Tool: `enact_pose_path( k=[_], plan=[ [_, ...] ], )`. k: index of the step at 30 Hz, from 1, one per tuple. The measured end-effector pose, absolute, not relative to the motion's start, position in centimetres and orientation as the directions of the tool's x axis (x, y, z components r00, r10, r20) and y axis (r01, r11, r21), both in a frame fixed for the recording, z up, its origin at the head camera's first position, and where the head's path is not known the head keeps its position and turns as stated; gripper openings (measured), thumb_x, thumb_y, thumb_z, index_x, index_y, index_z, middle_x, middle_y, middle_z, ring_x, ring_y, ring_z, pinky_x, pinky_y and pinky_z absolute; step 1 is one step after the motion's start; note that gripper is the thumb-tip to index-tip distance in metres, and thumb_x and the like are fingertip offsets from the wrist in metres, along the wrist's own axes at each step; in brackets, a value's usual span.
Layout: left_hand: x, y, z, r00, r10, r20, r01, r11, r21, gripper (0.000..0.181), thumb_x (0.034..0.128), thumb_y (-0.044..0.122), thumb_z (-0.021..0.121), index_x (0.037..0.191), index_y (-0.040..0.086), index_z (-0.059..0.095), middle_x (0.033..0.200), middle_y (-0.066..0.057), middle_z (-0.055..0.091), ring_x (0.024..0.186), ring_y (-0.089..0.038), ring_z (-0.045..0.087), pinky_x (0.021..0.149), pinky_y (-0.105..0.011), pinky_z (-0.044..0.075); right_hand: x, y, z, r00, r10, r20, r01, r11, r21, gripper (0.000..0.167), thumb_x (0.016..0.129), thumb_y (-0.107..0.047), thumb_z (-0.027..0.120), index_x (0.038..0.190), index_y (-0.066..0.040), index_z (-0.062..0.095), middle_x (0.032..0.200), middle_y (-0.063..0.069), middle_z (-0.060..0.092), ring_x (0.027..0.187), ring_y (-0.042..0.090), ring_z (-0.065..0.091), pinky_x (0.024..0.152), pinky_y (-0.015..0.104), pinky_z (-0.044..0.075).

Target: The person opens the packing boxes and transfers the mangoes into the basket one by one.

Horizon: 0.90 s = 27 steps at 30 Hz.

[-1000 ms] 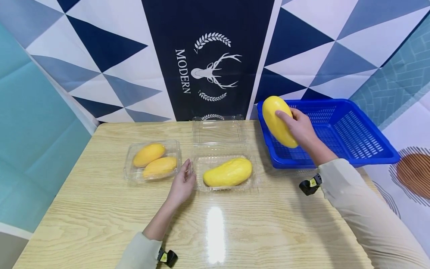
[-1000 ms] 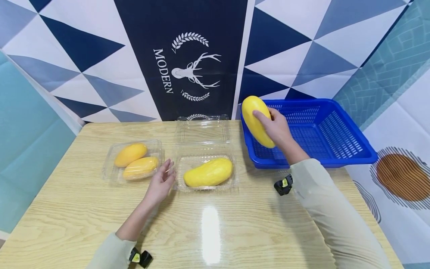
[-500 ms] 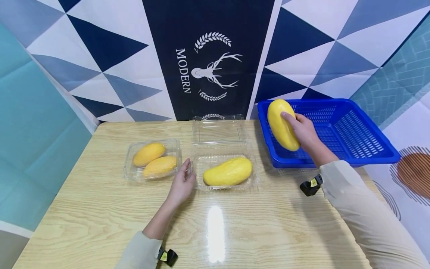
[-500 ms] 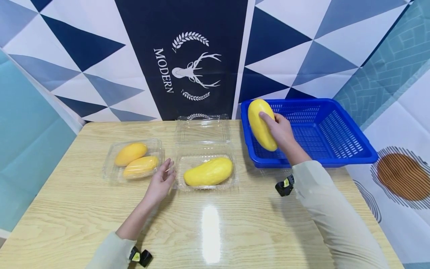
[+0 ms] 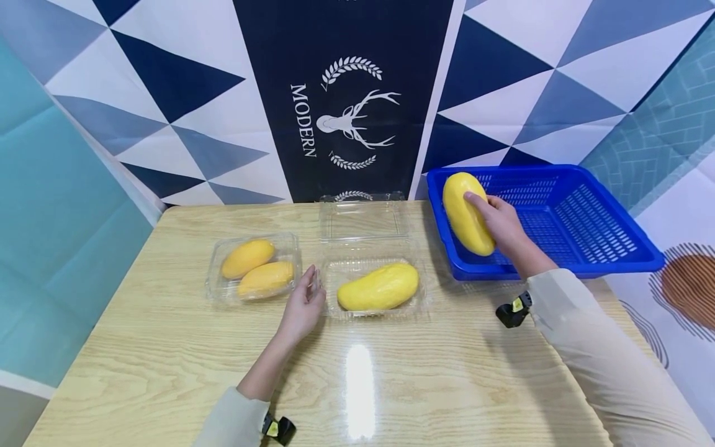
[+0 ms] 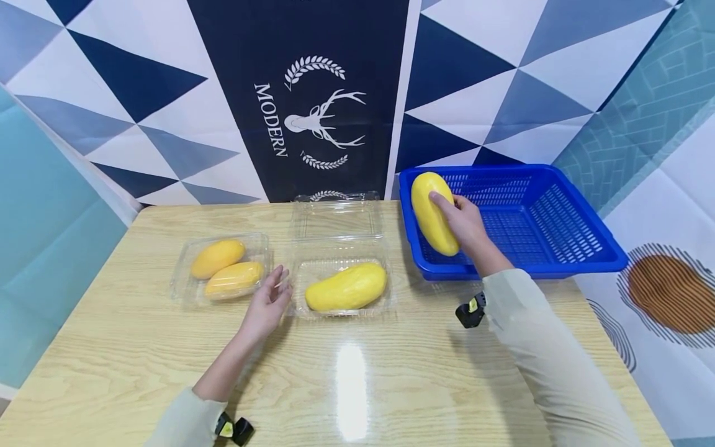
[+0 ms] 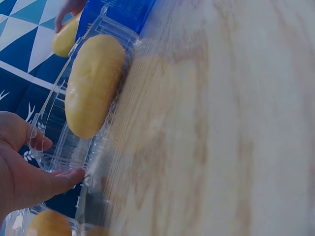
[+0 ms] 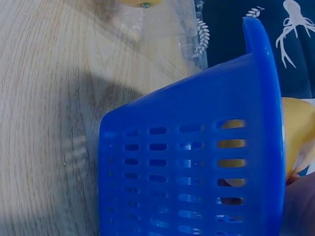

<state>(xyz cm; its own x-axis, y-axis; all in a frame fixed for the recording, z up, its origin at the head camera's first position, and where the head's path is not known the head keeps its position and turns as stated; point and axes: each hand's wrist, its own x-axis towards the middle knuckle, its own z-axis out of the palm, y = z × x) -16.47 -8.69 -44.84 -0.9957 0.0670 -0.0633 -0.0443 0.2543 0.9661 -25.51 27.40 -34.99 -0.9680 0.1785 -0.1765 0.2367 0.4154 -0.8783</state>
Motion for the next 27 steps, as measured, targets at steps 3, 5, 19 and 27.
enact_pose_path(
  k=[3, 5, 19, 27],
  plan=[
    [-16.5, -8.7, -44.8, -0.996, 0.064, -0.064, -0.046, 0.253, 0.966, 0.060, 0.0938, 0.004, 0.047, 0.147, -0.001, 0.020, 0.151, -0.021, 0.024, 0.136, -0.038, 0.033, 0.113, -0.043, 0.033, -25.6, 27.4, -35.1, -0.962, 0.195, -0.190, 0.255, 0.393, -0.884, 0.092, 0.082, -0.071, 0.046, 0.137, 0.001, 0.035, 0.083, -0.007, 0.054, 0.062, 0.003, 0.058, 0.056, 0.023, 0.054],
    [-16.4, -8.7, -44.8, -0.996, 0.063, -0.066, -0.048, 0.253, 0.966, 0.060, 0.0940, 0.004, 0.047, 0.147, 0.000, 0.020, 0.151, -0.021, 0.024, 0.136, -0.038, 0.033, 0.113, -0.043, 0.033, -25.7, 27.4, -35.2, -0.958, 0.205, -0.200, 0.266, 0.379, -0.886, 0.091, 0.082, -0.071, 0.046, 0.136, 0.002, 0.035, 0.084, -0.007, 0.054, 0.063, 0.003, 0.058, 0.057, 0.022, 0.054],
    [-16.3, -8.8, -44.7, -0.995, 0.068, -0.073, -0.055, 0.239, 0.970, 0.060, 0.0944, 0.005, 0.046, 0.148, 0.000, 0.020, 0.151, -0.022, 0.025, 0.135, -0.040, 0.033, 0.112, -0.044, 0.034, -26.3, 28.0, -36.1, -0.952, 0.180, -0.247, 0.296, 0.339, -0.893, 0.083, 0.081, -0.070, 0.049, 0.127, -0.001, 0.040, 0.074, -0.012, 0.056, 0.062, 0.005, 0.059, 0.057, 0.025, 0.054],
    [-16.4, -8.7, -44.6, -0.995, 0.065, -0.070, -0.053, 0.239, 0.970, 0.060, 0.0940, 0.004, 0.046, 0.147, -0.001, 0.019, 0.151, -0.022, 0.025, 0.135, -0.038, 0.033, 0.113, -0.043, 0.033, -26.4, 28.3, -36.4, -0.933, 0.188, -0.306, 0.354, 0.341, -0.871, 0.089, 0.079, -0.074, 0.047, 0.132, -0.003, 0.037, 0.091, -0.004, 0.052, 0.069, 0.006, 0.056, 0.062, 0.024, 0.053]
  ],
)
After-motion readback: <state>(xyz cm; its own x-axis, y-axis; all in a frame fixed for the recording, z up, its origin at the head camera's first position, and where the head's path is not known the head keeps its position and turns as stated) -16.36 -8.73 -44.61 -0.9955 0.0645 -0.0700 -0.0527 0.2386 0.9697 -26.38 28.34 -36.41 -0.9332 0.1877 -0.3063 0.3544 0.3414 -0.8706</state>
